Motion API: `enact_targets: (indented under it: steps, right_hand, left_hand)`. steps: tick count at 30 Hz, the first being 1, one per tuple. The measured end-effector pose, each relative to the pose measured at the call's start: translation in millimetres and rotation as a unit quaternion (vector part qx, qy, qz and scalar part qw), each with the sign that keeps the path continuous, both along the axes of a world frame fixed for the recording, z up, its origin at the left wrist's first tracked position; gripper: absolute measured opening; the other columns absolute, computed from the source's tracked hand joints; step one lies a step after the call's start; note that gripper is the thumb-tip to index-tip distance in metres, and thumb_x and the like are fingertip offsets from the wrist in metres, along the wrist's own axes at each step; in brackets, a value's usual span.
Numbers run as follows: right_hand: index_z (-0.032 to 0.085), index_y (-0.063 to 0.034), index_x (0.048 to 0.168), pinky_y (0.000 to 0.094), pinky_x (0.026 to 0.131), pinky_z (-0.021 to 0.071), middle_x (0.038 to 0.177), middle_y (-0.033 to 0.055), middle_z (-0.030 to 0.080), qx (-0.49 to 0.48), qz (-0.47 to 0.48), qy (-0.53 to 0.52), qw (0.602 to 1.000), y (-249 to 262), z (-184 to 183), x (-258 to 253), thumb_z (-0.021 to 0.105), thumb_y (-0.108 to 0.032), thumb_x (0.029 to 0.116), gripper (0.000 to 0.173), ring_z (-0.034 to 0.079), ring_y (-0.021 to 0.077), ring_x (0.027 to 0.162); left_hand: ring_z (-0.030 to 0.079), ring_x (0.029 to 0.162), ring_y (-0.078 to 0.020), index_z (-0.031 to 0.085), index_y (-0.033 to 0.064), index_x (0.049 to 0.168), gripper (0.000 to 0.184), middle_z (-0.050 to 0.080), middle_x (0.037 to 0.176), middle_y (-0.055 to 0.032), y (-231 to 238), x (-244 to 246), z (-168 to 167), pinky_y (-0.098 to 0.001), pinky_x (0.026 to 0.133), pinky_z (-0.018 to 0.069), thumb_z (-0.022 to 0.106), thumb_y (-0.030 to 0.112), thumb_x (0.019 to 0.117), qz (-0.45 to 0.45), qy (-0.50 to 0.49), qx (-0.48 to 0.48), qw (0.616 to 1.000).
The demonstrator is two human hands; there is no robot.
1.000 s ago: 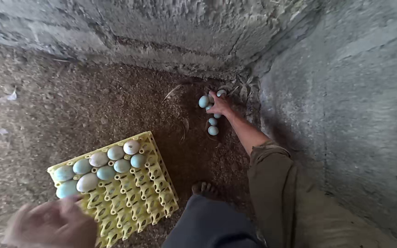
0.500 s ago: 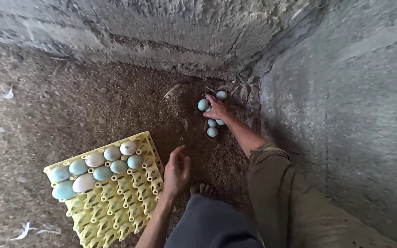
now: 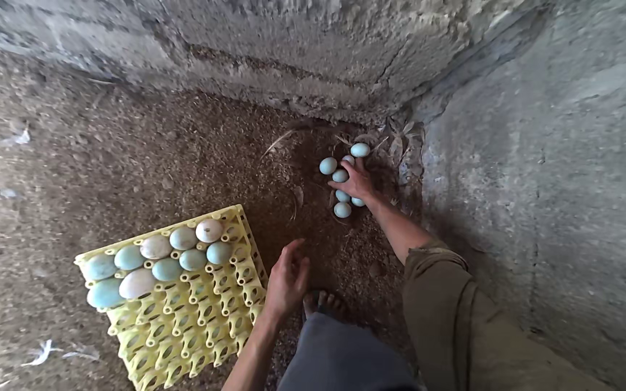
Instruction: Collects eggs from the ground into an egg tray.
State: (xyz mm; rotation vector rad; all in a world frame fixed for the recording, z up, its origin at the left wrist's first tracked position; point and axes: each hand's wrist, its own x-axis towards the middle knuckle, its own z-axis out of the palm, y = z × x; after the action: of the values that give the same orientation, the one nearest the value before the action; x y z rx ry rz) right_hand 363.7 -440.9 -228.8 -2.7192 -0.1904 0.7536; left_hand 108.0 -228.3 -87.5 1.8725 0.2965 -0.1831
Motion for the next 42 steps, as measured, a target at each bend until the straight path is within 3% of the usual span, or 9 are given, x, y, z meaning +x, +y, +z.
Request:
enact_targets:
  steps: [6,11,18,20,23,28,32,37,42]
  right_hand:
    - [0.069,-0.0186,0.129,0.0621,0.093,0.0528,0.138,0.0262,0.054,0.066,-0.012,-0.018,0.998,-15,10,-10,0.087,-0.060,0.0721,0.072,0.059,0.0432,0.119]
    - [0.061,-0.0019,0.135,0.0543,0.106,0.0483,0.137,0.0231,0.060,0.267,-0.180,-0.026,0.946,-38,24,-32,0.072,-0.030,0.0957,0.050,0.058,0.0341,0.127]
    - [0.060,-0.0207,0.119,0.0361,0.059,0.0590,0.089,0.0044,0.072,0.556,-0.311,0.164,0.753,-16,75,-79,0.051,-0.059,0.0888,0.050,0.067,0.0174,0.066]
    - [0.060,-0.0119,0.121,0.0360,0.072,0.0596,0.102,0.0056,0.071,0.532,-0.240,0.168,0.794,9,95,-105,0.053,-0.064,0.0867,0.063,0.068,0.0148,0.081]
    - [0.065,0.0047,0.120,0.0384,0.100,0.0527,0.122,0.0154,0.066,0.478,-0.076,0.112,0.868,51,116,-139,0.056,-0.064,0.0912,0.075,0.063,0.0169,0.113]
    - [0.060,-0.0001,0.135,0.0450,0.102,0.0505,0.127,0.0191,0.063,0.382,-0.002,0.079,0.921,96,144,-163,0.046,-0.024,0.1037,0.042,0.060,0.0258,0.119]
    - [0.041,0.0035,0.150,0.0450,0.107,0.0503,0.138,0.0209,0.060,0.315,0.036,0.046,0.947,112,153,-172,0.039,-0.038,0.1025,0.063,0.060,0.0249,0.127]
    - [0.060,0.0023,0.129,0.0710,0.102,0.0374,0.142,0.0262,0.054,0.194,0.146,-0.085,0.966,119,153,-177,0.022,-0.044,0.1032,0.066,0.050,0.0442,0.134]
    - [0.059,0.0000,0.132,0.0674,0.107,0.0305,0.145,0.0187,0.058,0.224,0.224,-0.060,0.947,111,162,-179,0.011,-0.048,0.1078,0.072,0.052,0.0306,0.138]
  left_hand:
    - [0.057,0.068,-0.0089,0.051,-0.0031,0.141,0.045,0.061,0.085,-0.0041,6,11,5,-0.0262,0.062,0.0523,0.054,0.013,0.0985,0.024,0.020,-0.033,0.999]
    - [0.061,0.075,-0.0087,0.047,-0.0024,0.144,0.047,0.063,0.092,-0.0043,0,25,5,-0.0269,0.069,0.0545,0.052,0.019,0.1025,0.031,0.056,-0.112,0.992]
    - [0.055,0.132,-0.0314,0.023,0.0166,0.162,0.062,0.045,0.153,-0.0178,-29,71,-2,-0.0522,0.100,0.0545,0.041,0.041,0.1077,0.078,0.223,-0.350,0.907]
    - [0.050,0.138,-0.0344,0.014,0.0255,0.165,0.072,0.034,0.161,-0.0169,-39,76,-9,-0.0586,0.100,0.0524,0.039,0.055,0.1042,0.106,0.205,-0.384,0.894]
    - [0.059,0.124,-0.0211,0.029,0.0159,0.161,0.085,0.050,0.149,-0.0136,-46,66,-20,-0.0445,0.100,0.0528,0.044,0.067,0.0953,0.188,0.085,-0.355,0.912]
    - [0.063,0.111,-0.0095,0.040,0.0084,0.150,0.070,0.062,0.128,-0.0032,-36,32,-18,-0.0334,0.095,0.0546,0.052,0.050,0.0951,0.292,-0.009,-0.423,0.858]
    - [0.061,0.116,-0.0118,0.033,0.0055,0.154,0.075,0.058,0.135,-0.0080,-36,24,-9,-0.0347,0.099,0.0531,0.055,0.046,0.0942,0.362,-0.039,-0.426,0.828]
    - [0.062,0.115,-0.0160,0.026,0.0030,0.156,0.075,0.057,0.135,-0.0141,-32,23,-8,-0.0375,0.098,0.0536,0.056,0.038,0.0960,0.400,-0.052,-0.444,0.800]
    - [0.063,0.107,-0.0134,0.023,0.0048,0.153,0.084,0.056,0.128,-0.0111,-22,12,-3,-0.0343,0.091,0.0554,0.066,0.037,0.0883,0.382,-0.035,-0.515,0.767]
